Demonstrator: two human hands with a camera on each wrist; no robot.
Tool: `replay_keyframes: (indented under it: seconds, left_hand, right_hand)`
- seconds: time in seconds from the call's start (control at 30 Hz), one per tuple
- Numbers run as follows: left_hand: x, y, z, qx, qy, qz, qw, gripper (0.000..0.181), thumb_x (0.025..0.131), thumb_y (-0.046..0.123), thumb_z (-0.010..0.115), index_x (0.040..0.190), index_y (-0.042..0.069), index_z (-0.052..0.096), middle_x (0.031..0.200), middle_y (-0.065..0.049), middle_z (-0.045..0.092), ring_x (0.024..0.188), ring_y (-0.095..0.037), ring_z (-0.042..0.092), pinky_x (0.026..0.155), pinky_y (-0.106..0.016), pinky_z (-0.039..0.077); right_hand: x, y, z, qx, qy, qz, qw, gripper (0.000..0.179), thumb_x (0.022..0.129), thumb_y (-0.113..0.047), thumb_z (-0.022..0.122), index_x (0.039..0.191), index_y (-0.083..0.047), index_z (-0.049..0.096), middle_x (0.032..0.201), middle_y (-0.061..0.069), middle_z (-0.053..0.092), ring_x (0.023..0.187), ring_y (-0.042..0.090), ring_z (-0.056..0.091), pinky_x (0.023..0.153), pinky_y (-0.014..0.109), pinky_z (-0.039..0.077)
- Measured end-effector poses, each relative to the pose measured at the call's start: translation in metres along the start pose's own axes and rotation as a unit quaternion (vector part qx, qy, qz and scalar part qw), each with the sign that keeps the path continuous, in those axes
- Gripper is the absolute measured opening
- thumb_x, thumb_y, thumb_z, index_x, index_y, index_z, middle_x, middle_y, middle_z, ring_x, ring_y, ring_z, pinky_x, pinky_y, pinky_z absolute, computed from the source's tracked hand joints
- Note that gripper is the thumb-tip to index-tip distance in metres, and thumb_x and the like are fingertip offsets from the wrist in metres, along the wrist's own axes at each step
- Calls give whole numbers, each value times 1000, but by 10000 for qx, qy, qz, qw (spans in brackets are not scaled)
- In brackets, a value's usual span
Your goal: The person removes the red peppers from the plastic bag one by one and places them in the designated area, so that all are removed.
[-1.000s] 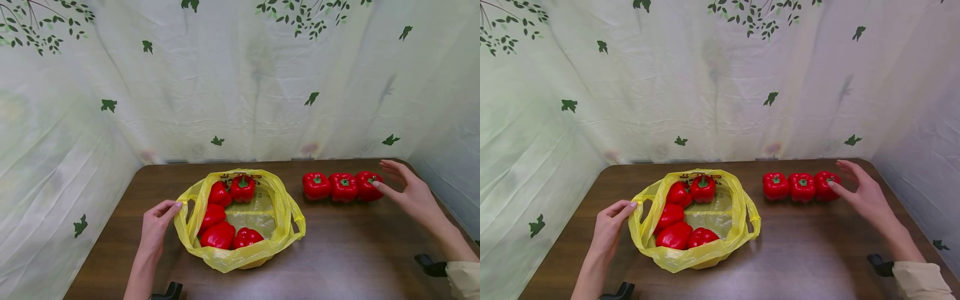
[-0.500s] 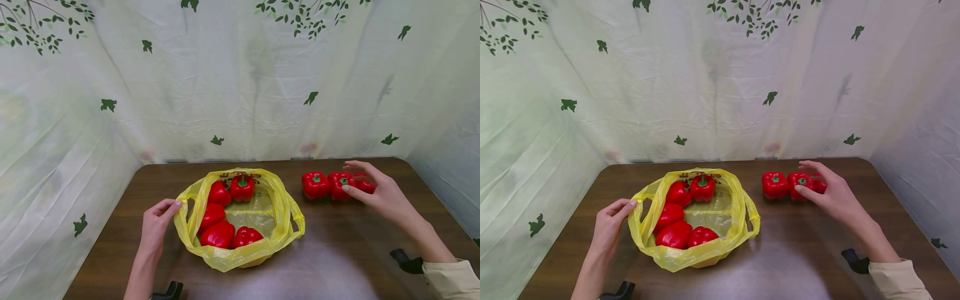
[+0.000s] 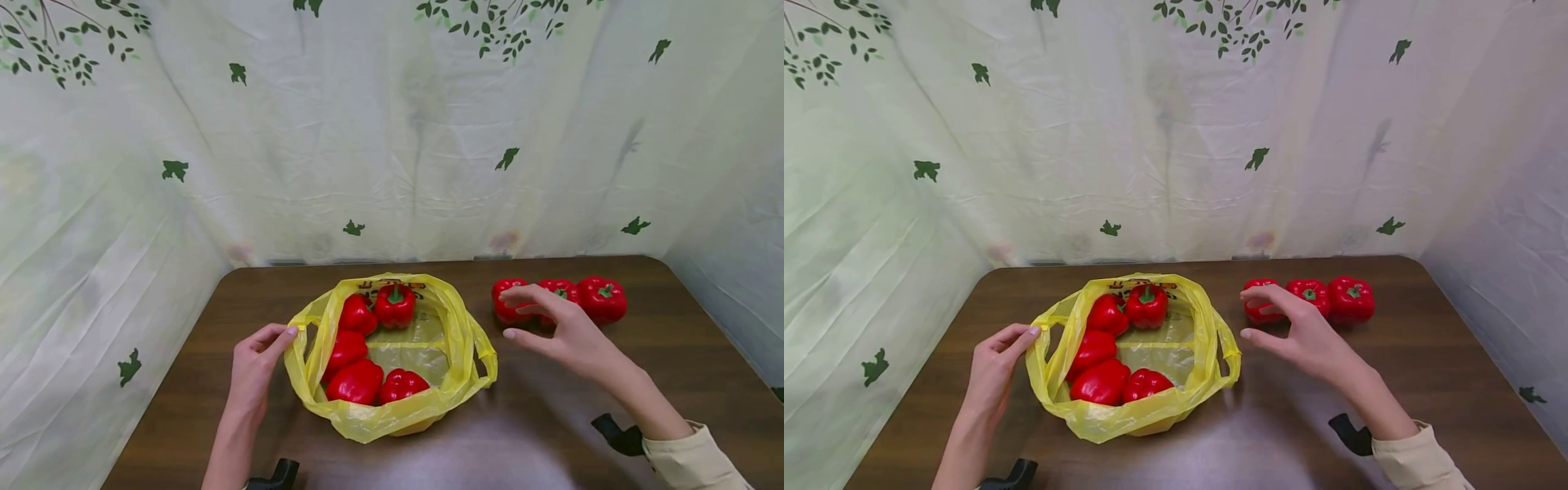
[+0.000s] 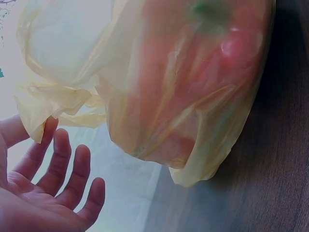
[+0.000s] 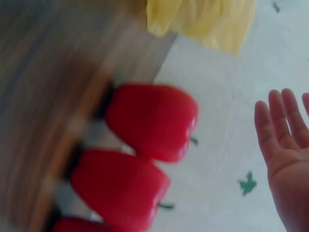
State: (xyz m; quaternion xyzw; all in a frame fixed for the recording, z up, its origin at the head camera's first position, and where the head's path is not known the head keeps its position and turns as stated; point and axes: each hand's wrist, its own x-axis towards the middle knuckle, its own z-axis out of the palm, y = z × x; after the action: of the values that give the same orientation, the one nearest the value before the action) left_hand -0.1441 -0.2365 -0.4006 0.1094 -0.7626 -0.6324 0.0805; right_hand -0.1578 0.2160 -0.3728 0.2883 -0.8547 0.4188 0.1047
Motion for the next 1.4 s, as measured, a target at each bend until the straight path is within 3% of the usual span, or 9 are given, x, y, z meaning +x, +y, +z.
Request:
replay_keyframes:
  seconds: [0.17, 0.3, 0.47, 0.83, 0.93, 1.1, 1.4]
  left_hand:
    - [0, 1, 0, 50, -21, 72, 10000, 35, 93, 30, 69, 105, -3, 70, 92, -2, 66, 93, -23, 53, 86, -32, 41]
    - [0, 2, 0, 30, -9, 92, 10000, 35, 93, 30, 70, 103, -3, 70, 91, -2, 66, 91, -23, 53, 85, -31, 41]
    - [0, 3, 0, 19, 21, 63, 10000, 36, 93, 31, 70, 104, -3, 70, 92, -2, 66, 92, -23, 52, 86, -32, 40]
    - [-1, 4, -1, -16, 55, 139, 9999, 34, 93, 29, 69, 103, -4, 70, 90, -2, 66, 91, -22, 53, 85, -31, 41]
    - [-1, 4, -1, -51, 64, 122, 9999, 34, 93, 29, 70, 103, -4, 70, 89, -2, 66, 91, -22, 53, 85, -31, 41]
    - [-1, 3, -3, -6, 69, 52, 10000, 35, 93, 30, 69, 104, -4, 69, 91, -2, 66, 92, -23, 53, 86, -32, 41]
    - [-2, 3, -5, 43, 25, -7, 10000, 37, 94, 32, 68, 106, -3, 69, 93, -1, 66, 94, -23, 52, 87, -32, 41]
  right_hand:
    - [4, -8, 22, 463, -152, -200, 9986, 54, 81, -13, 82, 129, -17, 58, 125, -5, 60, 110, 13, 60, 93, 29, 49]
    - [9, -17, 37, 760, -282, -401, 9959, 54, 82, -14, 82, 130, -15, 58, 125, 1, 61, 111, 19, 61, 92, 35, 50]
    - [17, -28, 54, 1003, -602, -667, 9909, 52, 84, -15, 80, 130, -16, 57, 126, -1, 60, 114, 20, 59, 90, 42, 51]
    - [33, -42, 87, 939, -1463, -1108, 9785, 47, 89, -16, 75, 132, -18, 56, 128, -8, 58, 115, 11, 55, 93, 36, 49]
    - [37, -44, 97, 910, -1801, -1072, 9735, 45, 90, -17, 73, 132, -17, 56, 128, -8, 57, 114, 10, 55, 92, 35, 49]
    - [40, -47, 111, 797, -2347, -639, 9667, 44, 92, -18, 71, 133, -18, 56, 129, -8, 57, 112, 9, 56, 93, 33, 48]
    - [43, -44, 120, 536, -3113, -262, 9484, 48, 90, -26, 74, 134, -17, 57, 130, -8, 58, 115, 7, 53, 96, 31, 46]
